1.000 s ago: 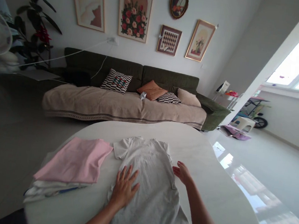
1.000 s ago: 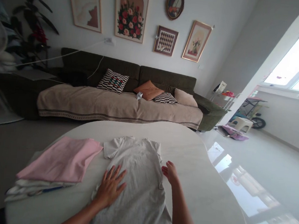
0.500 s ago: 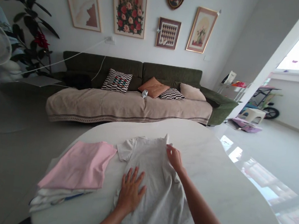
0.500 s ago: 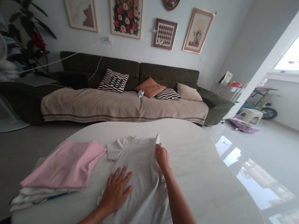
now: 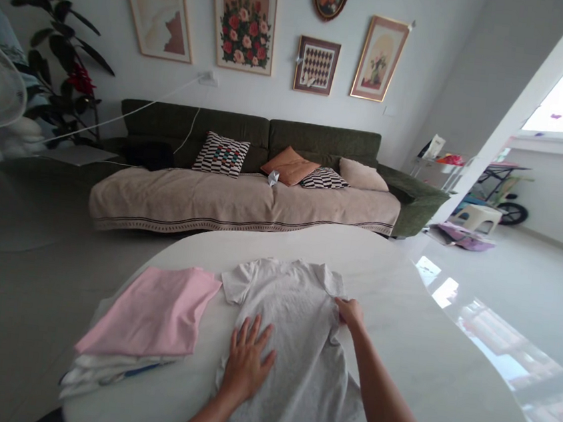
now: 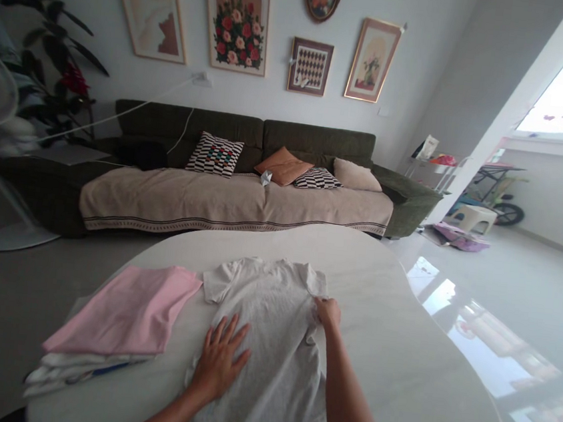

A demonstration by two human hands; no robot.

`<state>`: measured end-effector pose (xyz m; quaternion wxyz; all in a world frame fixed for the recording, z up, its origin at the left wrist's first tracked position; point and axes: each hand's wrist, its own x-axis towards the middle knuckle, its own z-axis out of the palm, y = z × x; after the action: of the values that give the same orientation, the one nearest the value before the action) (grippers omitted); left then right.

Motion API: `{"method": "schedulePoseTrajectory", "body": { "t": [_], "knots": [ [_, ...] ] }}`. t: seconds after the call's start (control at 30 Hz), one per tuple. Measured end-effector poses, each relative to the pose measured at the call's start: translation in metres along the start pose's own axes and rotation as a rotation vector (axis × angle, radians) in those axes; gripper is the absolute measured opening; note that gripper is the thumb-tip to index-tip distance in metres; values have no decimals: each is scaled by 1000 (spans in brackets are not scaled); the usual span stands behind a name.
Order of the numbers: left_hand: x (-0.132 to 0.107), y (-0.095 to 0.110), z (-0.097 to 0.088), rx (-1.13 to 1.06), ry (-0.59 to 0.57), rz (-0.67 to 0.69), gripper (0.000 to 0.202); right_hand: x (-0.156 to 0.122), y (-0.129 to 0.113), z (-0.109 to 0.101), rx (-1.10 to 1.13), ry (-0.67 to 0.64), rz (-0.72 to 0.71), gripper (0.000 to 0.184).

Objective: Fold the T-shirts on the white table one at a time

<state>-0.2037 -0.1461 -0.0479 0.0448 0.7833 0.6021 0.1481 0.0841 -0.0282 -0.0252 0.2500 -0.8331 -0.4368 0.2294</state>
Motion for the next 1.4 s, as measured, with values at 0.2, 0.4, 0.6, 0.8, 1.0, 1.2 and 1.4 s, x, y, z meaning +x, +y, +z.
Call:
{"method": "schedulePoseTrajectory", "body": {
  "t": [0.2, 0.4, 0.6, 0.8, 1.0, 1.2, 1.4],
  "knots": [
    [2, 1, 0, 23, -8, -9, 52, -7, 11, -6, 159, -138, 8, 30],
    [1, 2, 0, 30, 25, -8, 52, -67, 52, -21, 270, -381, -19, 34],
    [1, 2, 0, 42, 51, 0, 51, -127, 95, -37, 265, -425, -30, 33],
    [-2, 3, -1, 54, 49, -1, 51, -154, 137, -57, 67, -371, -118, 34],
    [21, 13, -14, 54, 22, -101, 48, -154, 109, -54, -212, 75, -350, 36],
    [41, 14, -8, 35, -80, 37, 55, -132, 22, -5, -362, 36, -580, 46],
    [18, -6, 8, 45, -40, 35, 63, -125, 34, 21, -569, -157, -483, 59]
  ]
}}
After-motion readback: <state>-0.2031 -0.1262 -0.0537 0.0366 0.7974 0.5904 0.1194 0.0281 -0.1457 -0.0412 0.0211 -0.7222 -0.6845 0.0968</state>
